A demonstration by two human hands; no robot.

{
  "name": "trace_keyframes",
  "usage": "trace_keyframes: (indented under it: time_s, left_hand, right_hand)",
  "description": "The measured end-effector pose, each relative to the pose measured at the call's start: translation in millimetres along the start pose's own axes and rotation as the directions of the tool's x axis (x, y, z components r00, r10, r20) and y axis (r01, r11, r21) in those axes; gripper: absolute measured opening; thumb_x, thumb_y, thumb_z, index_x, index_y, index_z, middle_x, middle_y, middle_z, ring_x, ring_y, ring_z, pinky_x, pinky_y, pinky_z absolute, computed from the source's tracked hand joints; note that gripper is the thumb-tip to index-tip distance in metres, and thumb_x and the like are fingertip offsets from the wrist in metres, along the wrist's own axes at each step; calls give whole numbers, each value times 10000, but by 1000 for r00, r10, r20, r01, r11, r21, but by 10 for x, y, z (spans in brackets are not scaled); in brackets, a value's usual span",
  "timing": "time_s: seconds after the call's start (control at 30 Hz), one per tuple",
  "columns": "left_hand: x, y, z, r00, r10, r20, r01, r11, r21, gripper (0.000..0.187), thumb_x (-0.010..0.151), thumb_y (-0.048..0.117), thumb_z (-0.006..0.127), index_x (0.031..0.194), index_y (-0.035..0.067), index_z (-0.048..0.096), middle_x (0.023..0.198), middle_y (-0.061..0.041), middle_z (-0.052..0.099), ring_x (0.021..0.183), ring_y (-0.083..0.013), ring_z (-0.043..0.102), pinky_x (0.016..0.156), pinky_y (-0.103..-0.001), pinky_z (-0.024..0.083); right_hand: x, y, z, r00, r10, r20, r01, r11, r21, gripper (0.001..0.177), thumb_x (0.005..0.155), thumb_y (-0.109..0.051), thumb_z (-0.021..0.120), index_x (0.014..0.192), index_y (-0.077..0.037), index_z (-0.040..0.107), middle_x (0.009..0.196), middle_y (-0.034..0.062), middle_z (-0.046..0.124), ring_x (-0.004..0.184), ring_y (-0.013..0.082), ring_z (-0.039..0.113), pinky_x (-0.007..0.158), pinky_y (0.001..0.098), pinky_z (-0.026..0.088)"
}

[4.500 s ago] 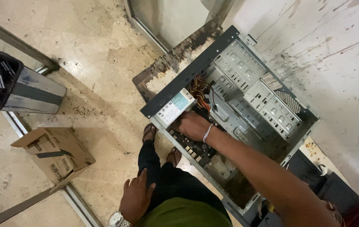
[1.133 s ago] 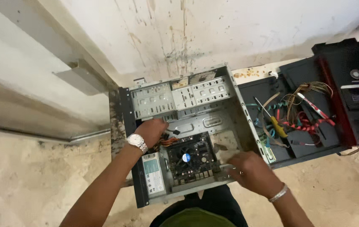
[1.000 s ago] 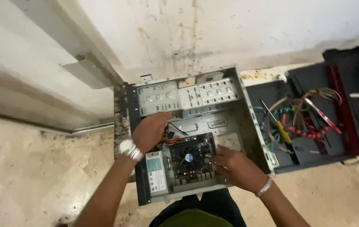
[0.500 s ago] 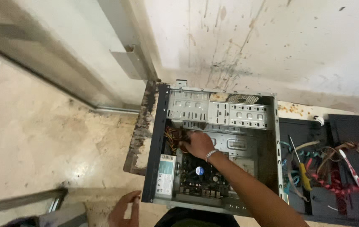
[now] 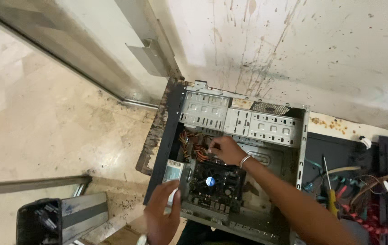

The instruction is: The person works on an open desktop computer case, handling internal components and wires. They use a screwdriver to manipulate a hard drive and other parts within the chassis.

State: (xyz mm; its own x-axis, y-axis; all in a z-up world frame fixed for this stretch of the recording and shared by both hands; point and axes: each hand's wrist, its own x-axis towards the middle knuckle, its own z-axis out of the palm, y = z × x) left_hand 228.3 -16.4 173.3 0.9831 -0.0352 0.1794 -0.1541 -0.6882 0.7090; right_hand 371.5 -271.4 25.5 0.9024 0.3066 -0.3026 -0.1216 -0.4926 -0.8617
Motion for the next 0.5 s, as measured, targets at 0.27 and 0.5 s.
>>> trace_keyframes:
  time_s: [0.27,0.5]
  left_hand:
    - [820,-127,642,955,-97,279,50,984,171,253,1006,41,601,1216,-75,683,1158,-306,700,1073,-484,697,897,-623,577]
    - [1430,-347,1503,883,-277,379,-64,729,681,35,937,89,666,944,56,656,605,-26,582,495,-112,498,469,-323,387]
  right_hand:
    - [50,105,15,996,-76,-43,81,987,136,193,990,-74,581,1134,16,673,892,194,714,769,272,697,652,423,564]
    - [-58,-3,-42,999,22,43,-37,928,371,349,1012,-125,548,1314,26,640,1070,225,725,931,324,689,791,480,574]
